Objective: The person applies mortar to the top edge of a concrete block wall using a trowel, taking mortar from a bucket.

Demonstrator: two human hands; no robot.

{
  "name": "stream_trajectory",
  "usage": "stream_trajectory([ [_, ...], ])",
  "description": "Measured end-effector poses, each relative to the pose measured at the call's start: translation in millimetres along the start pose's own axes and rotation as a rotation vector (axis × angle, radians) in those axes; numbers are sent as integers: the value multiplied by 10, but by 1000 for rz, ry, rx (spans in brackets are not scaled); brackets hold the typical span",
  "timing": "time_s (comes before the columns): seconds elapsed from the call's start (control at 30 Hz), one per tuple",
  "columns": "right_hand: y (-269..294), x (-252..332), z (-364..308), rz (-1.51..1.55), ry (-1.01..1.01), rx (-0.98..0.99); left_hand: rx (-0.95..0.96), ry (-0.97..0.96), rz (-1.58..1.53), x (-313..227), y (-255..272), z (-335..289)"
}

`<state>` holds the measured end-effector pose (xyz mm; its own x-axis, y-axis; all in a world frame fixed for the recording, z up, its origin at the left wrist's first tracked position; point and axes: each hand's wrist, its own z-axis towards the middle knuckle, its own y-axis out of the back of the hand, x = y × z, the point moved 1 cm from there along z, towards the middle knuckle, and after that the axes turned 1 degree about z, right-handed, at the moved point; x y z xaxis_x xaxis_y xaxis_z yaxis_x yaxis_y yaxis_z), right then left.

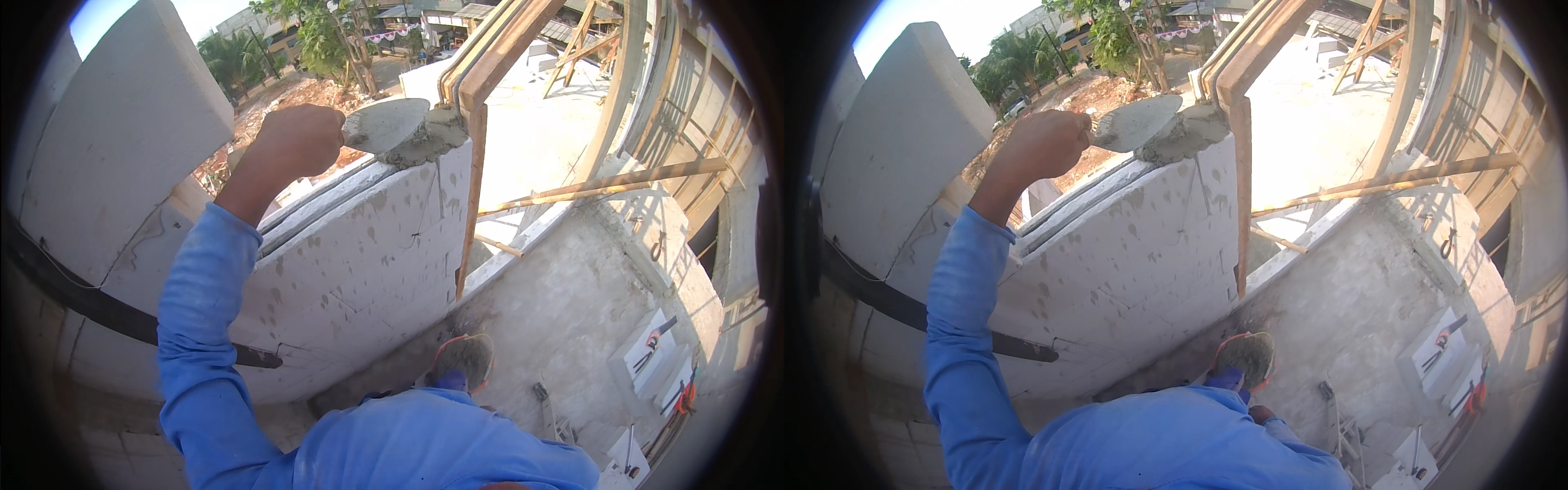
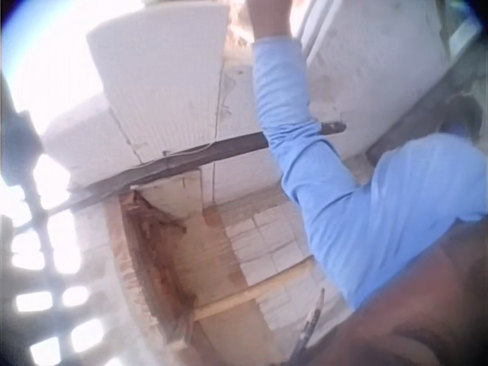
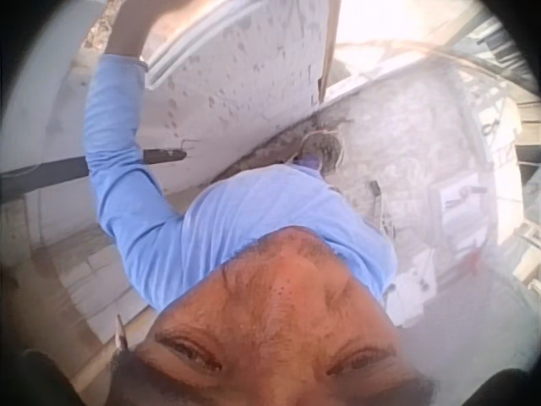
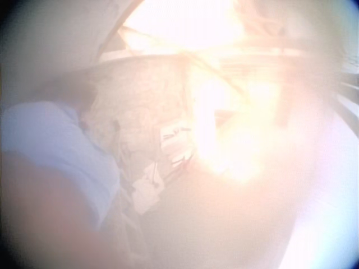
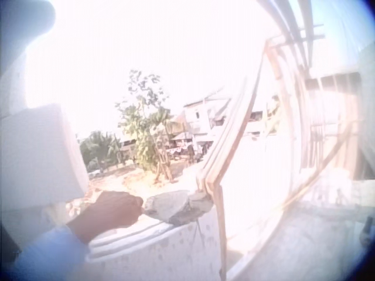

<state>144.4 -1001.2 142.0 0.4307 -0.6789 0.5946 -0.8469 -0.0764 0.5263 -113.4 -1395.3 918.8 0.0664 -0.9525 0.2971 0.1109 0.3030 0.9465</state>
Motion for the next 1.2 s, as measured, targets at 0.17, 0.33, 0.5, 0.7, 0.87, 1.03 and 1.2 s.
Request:
stream_trajectory([
  [0.17,474,48,-191,206,7,-268,105,-117,-61,509,-278,933],
  [0.33,477,130,-495,109,-22,-363,237,-238,131,532,-319,1121],
  [0.5,679,661,-894,160,-228,-222,286,-85,-4,465,-172,756],
  [0.7,587,292,-694,-28,-108,-242,11,-188,166,435,-283,1020],
  [0.87,861,478,-500,254,-176,-413,108,-120,11,-62,47,1061],
  [1.03,950,707,-482,610,-355,-559,-1,-294,200,-239,24,904],
  [1.2,228,419,-456,444,-320,-380,-1,-209,241,-196,-36,373],
])
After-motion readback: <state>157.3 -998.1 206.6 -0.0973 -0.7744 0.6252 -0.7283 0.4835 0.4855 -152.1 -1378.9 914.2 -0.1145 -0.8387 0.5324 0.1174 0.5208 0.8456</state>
